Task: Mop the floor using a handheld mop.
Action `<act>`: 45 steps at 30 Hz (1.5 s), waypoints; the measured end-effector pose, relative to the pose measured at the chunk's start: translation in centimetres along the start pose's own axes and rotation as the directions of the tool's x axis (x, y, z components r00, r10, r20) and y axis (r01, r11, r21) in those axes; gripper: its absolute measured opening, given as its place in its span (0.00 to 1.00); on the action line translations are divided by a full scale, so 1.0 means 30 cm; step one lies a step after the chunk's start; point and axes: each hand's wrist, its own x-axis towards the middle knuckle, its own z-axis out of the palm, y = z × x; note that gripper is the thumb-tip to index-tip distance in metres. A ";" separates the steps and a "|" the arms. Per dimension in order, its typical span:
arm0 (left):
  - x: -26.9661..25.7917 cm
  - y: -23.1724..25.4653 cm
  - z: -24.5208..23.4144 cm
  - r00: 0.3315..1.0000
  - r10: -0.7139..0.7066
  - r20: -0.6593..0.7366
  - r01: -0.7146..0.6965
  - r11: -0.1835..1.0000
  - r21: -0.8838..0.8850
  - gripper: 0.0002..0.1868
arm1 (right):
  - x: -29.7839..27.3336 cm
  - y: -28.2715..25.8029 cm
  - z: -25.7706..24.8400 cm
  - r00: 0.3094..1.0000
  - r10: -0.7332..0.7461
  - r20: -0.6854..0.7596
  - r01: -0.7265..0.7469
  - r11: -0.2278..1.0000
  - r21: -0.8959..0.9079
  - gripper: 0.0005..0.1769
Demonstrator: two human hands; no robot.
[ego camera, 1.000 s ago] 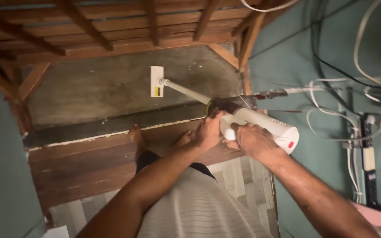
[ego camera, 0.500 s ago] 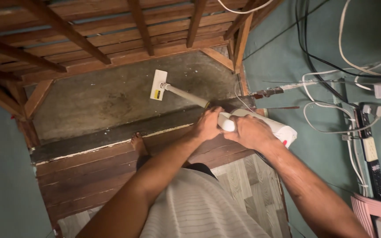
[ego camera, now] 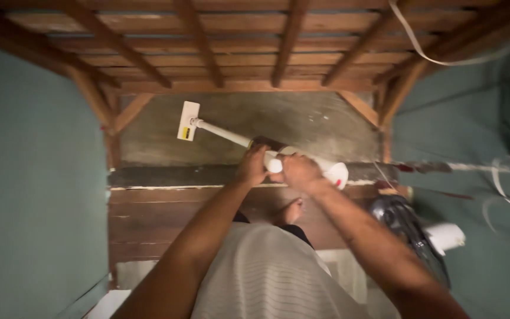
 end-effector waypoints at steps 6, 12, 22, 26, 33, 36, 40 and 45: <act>-0.105 -0.357 -0.188 0.935 -0.350 -0.048 0.339 0.928 -0.154 0.35 | 0.290 -0.301 0.150 0.998 -0.027 -0.050 0.027 1.000 0.015 0.37; -0.049 -0.479 -0.186 0.948 -0.304 -0.095 0.278 0.935 -0.219 0.37 | 0.320 -0.374 0.064 0.992 0.015 -0.129 0.002 0.992 0.128 0.34; 0.088 -0.001 0.002 0.982 -0.177 -0.060 0.137 0.901 -0.412 0.40 | 0.031 -0.069 -0.124 0.987 0.061 -0.147 -0.085 0.983 -0.163 0.28; 0.105 0.216 0.167 0.986 -0.154 -0.065 0.108 0.882 -0.459 0.43 | -0.140 0.102 -0.151 0.980 0.141 -0.137 -0.160 0.977 -0.140 0.28; 0.114 0.555 0.465 0.996 -0.035 0.083 0.070 0.875 -0.479 0.48 | -0.447 0.412 -0.122 0.921 0.363 -0.140 -0.380 0.918 -0.119 0.30; 0.121 0.663 0.621 0.992 0.044 0.120 0.014 0.895 -0.445 0.46 | -0.568 0.543 -0.083 0.884 0.431 -0.178 -0.452 0.886 -0.100 0.32; 0.137 0.808 0.755 0.956 0.153 0.252 -0.019 0.886 -0.464 0.46 | -0.709 0.677 -0.023 0.814 0.539 -0.217 -0.556 0.831 -0.023 0.38; 0.121 0.939 0.957 0.868 0.224 0.443 -0.043 0.923 -0.382 0.43 | -0.869 0.753 0.025 0.700 0.690 -0.185 -0.678 0.723 0.128 0.38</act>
